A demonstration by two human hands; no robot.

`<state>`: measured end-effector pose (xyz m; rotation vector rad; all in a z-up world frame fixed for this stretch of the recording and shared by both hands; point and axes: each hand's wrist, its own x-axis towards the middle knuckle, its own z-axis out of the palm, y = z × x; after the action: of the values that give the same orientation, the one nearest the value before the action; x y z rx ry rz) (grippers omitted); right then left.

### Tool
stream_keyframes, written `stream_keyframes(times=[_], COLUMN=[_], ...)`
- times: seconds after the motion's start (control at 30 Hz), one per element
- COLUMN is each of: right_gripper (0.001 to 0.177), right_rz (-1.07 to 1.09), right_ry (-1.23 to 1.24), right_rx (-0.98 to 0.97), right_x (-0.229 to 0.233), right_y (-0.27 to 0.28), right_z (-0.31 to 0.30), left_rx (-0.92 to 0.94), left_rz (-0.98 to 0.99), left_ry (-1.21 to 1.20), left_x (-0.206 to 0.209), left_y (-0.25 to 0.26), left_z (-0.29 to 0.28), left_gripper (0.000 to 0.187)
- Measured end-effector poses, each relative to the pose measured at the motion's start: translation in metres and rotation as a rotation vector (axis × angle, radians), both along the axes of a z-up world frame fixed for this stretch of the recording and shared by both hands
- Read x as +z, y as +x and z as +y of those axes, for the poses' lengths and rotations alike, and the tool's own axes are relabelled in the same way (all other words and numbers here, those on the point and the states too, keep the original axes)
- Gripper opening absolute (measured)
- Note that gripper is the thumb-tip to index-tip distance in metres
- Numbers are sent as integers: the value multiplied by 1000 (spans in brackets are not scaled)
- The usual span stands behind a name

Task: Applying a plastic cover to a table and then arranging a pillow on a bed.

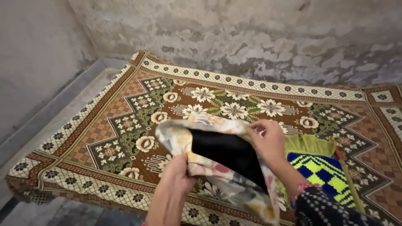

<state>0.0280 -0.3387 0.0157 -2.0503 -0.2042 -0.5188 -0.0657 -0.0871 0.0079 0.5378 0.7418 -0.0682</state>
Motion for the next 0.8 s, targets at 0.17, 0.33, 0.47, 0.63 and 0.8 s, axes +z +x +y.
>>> stream_keyframes(times=[0.17,0.33,0.47,0.63,0.8], right_gripper=[29,37,47,70,49], right_rz=[35,260,15,-72,140], right_ry=[-406,-218,-225,-402,-412], right_rx=[-151,-110,219,288,229], right_x=[27,50,52,25,21], right_y=[-41,-60,-63,-47,-39], right_z=[12,37,45,46,45], left_rx=[-78,-143,-71,-33,-55], left_rz=[-6,-107,-96,-80,-71], left_ry=[-48,-131,-151,-145,-19], left_x=[17,20,11,11,16], left_y=[-2,5,3,9,8], left_z=[-21,-29,-29,-32,-20], left_gripper=[35,38,39,38,44])
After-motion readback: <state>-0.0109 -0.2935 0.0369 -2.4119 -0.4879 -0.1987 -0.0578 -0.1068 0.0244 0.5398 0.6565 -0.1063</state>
